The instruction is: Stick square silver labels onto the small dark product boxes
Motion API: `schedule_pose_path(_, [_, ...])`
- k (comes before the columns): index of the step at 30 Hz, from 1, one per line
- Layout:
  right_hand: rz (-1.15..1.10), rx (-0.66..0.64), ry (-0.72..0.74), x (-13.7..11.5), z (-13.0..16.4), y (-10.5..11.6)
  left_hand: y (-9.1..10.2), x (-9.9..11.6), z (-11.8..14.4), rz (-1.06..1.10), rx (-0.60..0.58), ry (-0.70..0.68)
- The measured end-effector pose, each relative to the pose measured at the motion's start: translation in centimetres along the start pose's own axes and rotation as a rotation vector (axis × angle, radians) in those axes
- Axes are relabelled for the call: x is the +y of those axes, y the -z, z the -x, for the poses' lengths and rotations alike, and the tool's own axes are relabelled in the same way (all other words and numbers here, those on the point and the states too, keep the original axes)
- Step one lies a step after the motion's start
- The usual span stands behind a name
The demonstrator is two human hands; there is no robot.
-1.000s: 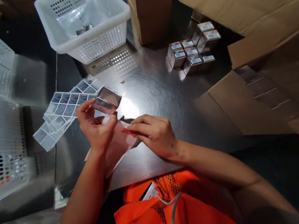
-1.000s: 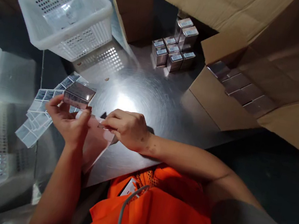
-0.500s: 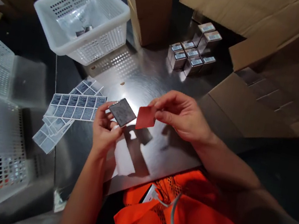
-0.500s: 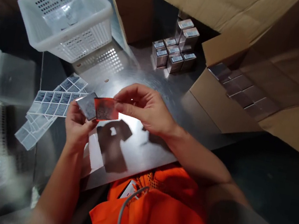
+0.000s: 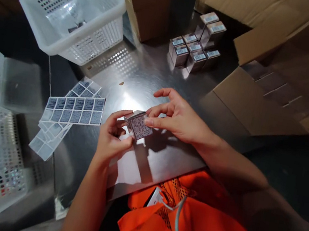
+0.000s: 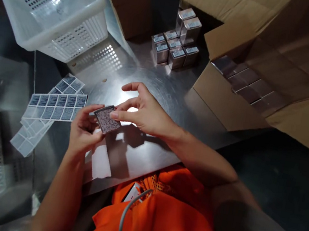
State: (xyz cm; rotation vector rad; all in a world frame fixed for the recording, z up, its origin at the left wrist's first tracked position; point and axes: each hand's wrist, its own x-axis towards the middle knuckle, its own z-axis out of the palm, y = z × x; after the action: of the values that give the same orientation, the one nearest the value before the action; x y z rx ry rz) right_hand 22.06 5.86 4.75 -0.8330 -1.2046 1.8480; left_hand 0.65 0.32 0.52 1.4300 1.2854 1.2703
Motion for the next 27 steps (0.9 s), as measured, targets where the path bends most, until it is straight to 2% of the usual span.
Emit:
schedule_pose_path(16, [0.033, -0.001, -0.028, 0.07, 0.02, -0.03, 0.03, 0.2, 0.08, -0.039, 0.009, 0.011])
schedule_pose_path(27, [0.053, 0.009, 0.012, 0.27, 0.03, -0.23, 0.17, 0.14, 0.24, -0.007, -0.004, 0.035])
